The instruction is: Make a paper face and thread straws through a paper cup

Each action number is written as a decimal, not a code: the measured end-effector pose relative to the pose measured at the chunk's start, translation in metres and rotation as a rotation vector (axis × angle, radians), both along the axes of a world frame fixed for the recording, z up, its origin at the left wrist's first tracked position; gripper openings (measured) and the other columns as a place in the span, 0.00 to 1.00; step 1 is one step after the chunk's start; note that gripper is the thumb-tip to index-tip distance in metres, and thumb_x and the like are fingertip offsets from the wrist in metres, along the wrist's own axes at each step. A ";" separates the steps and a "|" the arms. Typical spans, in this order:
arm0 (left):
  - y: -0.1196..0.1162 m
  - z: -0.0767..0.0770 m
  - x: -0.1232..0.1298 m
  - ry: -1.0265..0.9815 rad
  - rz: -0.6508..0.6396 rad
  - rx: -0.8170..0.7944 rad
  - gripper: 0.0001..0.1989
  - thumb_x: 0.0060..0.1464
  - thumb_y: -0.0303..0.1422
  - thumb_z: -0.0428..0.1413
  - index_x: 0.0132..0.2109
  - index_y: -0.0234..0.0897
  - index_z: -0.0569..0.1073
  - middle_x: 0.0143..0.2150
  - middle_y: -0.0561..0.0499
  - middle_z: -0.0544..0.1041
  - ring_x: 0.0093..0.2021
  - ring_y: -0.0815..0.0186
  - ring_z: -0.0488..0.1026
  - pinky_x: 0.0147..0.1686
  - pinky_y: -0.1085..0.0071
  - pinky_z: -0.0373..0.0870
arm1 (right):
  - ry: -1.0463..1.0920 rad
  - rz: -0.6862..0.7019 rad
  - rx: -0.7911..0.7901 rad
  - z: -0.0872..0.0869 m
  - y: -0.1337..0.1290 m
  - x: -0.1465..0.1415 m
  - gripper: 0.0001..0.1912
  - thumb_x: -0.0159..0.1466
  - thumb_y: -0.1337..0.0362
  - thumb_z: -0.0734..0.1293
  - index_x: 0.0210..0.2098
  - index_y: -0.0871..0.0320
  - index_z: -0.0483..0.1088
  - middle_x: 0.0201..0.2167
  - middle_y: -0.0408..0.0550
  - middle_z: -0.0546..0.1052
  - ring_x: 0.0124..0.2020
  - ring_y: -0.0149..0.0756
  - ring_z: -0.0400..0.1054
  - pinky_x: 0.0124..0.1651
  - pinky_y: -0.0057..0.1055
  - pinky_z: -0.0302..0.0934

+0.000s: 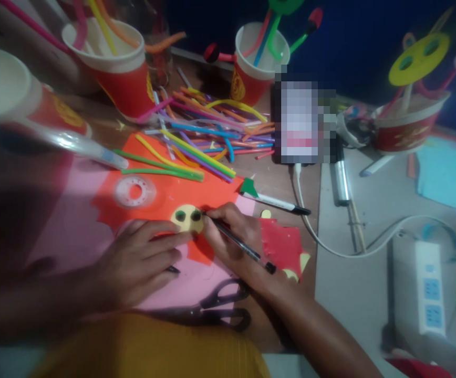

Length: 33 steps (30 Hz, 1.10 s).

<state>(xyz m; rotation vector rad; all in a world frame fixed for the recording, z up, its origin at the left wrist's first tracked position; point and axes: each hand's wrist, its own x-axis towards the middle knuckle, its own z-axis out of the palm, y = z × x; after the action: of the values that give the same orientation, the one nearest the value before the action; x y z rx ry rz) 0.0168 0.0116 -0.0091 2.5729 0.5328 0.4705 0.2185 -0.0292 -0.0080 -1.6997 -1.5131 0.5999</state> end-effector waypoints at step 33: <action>0.000 0.000 -0.001 -0.009 0.006 -0.027 0.06 0.57 0.33 0.53 0.37 0.37 0.74 0.53 0.52 0.75 0.51 0.59 0.66 0.44 0.63 0.58 | 0.001 -0.002 -0.011 0.004 -0.002 0.000 0.03 0.58 0.68 0.65 0.27 0.57 0.66 0.18 0.40 0.73 0.16 0.25 0.66 0.19 0.22 0.59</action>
<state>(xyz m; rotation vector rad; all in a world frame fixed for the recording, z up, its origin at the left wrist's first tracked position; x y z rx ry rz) 0.0154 0.0119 -0.0086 2.5428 0.5401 0.4730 0.2184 -0.0313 -0.0045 -1.7080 -1.5101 0.6090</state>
